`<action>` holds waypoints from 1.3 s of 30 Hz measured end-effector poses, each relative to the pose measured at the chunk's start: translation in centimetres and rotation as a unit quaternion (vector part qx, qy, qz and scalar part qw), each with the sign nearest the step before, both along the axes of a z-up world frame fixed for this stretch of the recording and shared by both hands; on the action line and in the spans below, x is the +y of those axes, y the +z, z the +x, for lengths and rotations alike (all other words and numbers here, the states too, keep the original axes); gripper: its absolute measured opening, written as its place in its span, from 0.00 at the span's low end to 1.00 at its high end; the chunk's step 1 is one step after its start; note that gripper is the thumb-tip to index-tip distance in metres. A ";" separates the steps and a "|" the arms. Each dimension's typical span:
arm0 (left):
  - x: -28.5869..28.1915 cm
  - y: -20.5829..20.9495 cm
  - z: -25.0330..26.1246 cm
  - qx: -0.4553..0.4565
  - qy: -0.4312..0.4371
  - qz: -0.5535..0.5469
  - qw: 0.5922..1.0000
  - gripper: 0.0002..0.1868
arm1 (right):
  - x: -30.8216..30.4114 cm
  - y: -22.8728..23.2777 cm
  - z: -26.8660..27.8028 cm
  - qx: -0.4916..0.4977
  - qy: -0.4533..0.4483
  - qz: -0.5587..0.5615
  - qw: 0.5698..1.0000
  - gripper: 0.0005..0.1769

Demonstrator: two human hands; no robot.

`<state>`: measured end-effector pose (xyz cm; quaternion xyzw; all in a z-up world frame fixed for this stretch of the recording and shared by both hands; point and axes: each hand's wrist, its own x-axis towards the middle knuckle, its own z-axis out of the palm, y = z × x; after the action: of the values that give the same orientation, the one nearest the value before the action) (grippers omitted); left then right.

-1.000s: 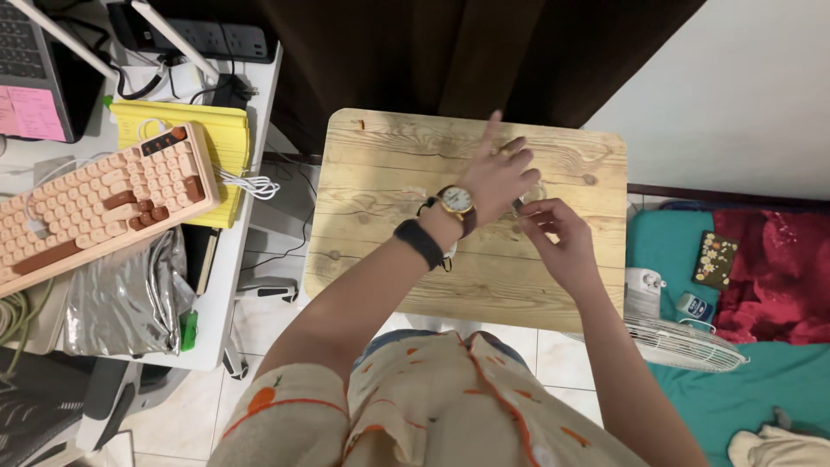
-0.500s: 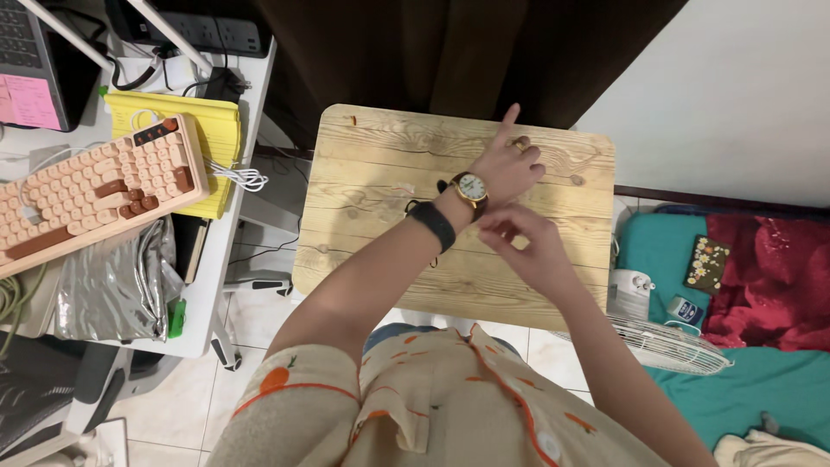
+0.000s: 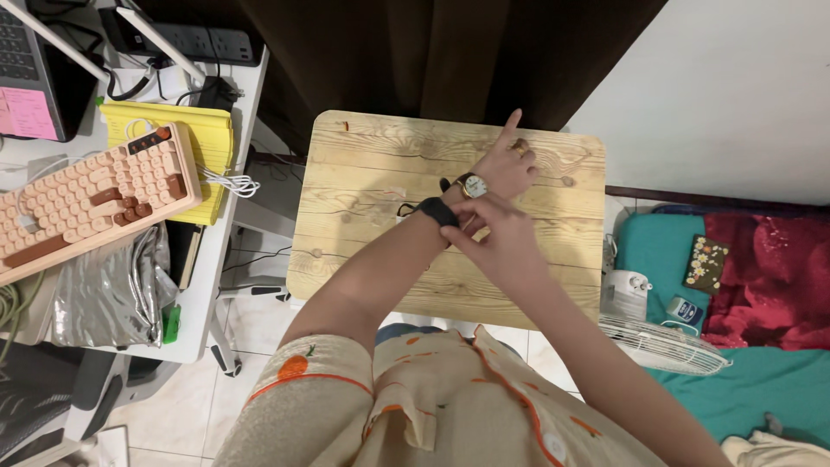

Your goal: The person puts on a wristwatch and a smartwatch on their left wrist, then removes them and places them on the table. They then pick up a small white pouch and a ring, handling them briefly.

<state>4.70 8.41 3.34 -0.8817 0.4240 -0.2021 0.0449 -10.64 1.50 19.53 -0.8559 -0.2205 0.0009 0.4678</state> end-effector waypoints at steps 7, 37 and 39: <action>0.3 2.0 0.3 -0.024 0.027 -0.086 0.996 0.08 | 0.2 0.3 -0.6 0.049 -0.015 0.052 0.997 0.16; 3.1 4.7 -1.3 0.058 0.117 -0.126 0.983 0.11 | 1.0 -6.2 -1.1 -0.333 -0.009 -0.019 0.943 0.11; 3.4 4.4 -1.0 0.077 0.129 -0.127 0.981 0.13 | 0.8 -6.8 -1.0 -0.347 -0.001 -0.002 0.938 0.11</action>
<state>3.67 11.79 7.74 -0.9402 0.2804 -0.1786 -0.0740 -11.60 2.28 12.68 -0.8043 -0.3685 -0.2962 0.3600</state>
